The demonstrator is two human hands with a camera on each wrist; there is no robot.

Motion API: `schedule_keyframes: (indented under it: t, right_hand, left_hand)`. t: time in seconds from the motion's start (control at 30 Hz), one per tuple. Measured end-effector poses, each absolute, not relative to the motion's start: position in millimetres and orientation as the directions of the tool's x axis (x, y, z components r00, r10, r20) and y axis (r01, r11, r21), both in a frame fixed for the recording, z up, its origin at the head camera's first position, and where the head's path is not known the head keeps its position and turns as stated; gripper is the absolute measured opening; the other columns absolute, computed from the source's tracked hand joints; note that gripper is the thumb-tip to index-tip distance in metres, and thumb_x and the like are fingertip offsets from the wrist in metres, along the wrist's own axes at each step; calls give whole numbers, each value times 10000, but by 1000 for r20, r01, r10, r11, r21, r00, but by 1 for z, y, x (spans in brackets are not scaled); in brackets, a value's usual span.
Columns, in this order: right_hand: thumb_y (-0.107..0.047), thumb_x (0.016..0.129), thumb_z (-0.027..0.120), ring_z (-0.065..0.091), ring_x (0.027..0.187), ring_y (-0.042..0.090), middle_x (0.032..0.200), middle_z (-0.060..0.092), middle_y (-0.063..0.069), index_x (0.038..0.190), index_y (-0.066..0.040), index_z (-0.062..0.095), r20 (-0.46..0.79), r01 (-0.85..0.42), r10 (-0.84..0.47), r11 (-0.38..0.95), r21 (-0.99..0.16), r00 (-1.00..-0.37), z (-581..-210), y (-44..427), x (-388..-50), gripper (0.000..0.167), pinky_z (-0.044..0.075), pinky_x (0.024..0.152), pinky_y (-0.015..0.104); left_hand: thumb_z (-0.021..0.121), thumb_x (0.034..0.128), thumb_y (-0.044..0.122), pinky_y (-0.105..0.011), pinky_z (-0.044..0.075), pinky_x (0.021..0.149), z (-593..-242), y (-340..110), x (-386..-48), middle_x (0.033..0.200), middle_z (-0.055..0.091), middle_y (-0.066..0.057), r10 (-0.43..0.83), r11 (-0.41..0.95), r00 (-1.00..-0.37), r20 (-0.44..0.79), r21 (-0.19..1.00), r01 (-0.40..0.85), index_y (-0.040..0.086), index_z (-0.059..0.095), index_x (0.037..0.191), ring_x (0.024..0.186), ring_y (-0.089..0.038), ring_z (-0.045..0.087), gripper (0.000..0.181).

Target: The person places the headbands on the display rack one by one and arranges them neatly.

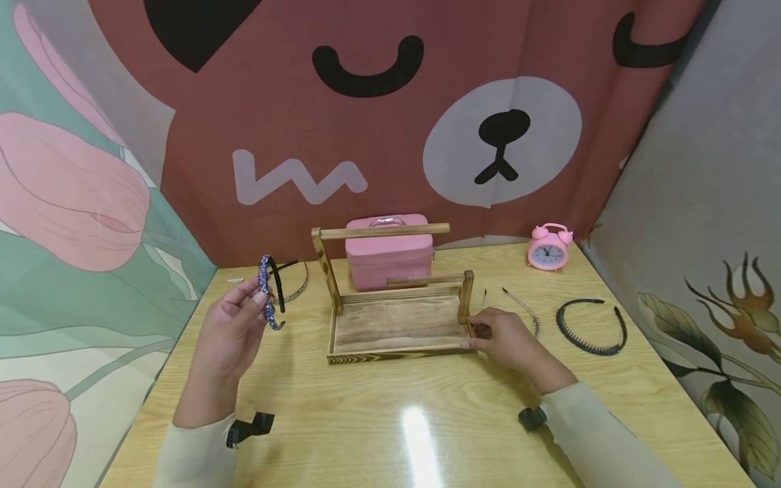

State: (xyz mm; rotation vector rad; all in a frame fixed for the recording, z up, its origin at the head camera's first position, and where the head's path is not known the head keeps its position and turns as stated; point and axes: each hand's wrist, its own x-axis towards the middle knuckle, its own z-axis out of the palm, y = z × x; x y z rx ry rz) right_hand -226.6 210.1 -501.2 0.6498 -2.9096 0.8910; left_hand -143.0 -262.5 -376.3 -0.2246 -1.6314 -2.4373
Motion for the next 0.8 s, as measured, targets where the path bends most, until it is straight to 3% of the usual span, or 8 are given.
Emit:
schedule_keyframes:
  t: [0.1,0.37,0.53,0.8]
  right_hand:
    - [-322,921,903,723,989,181,1167,762,71,1298,-13,777,151,-406,-387,751,-522,-910,-500,210,-227,503,637,886,420]
    - [-339,924,899,739,1077,281,1238,765,121,1315,-29,777,142,-393,-376,765,-509,-916,-500,210,-226,514,628,963,511]
    - [-349,923,898,750,1073,286,1233,775,136,1311,-24,779,142,-397,-381,758,-517,-914,-500,211,-225,519,633,960,511]
    - [-342,924,898,745,1050,249,1220,776,126,1309,-21,780,137,-404,-393,753,-519,-909,-497,209,-225,515,637,947,489]
  left_hand:
    - [547,1113,-35,-182,589,812,-365,-254,-141,1040,702,14,-98,-384,-954,284,873,300,75,759,1198,913,-82,670,254]
    - [514,1121,-35,-203,577,921,-316,-226,-145,1112,704,-43,2,-465,-897,443,794,391,0,748,1253,1005,-132,659,271]
    - [566,1114,5,-215,574,954,-292,-208,-161,1194,697,-59,-33,-425,-892,450,802,420,11,759,1231,1037,-148,642,226]
    - [582,1125,72,-215,578,837,-289,-188,-191,1061,694,-30,-53,-378,-911,409,836,398,82,773,1190,971,-149,641,202]
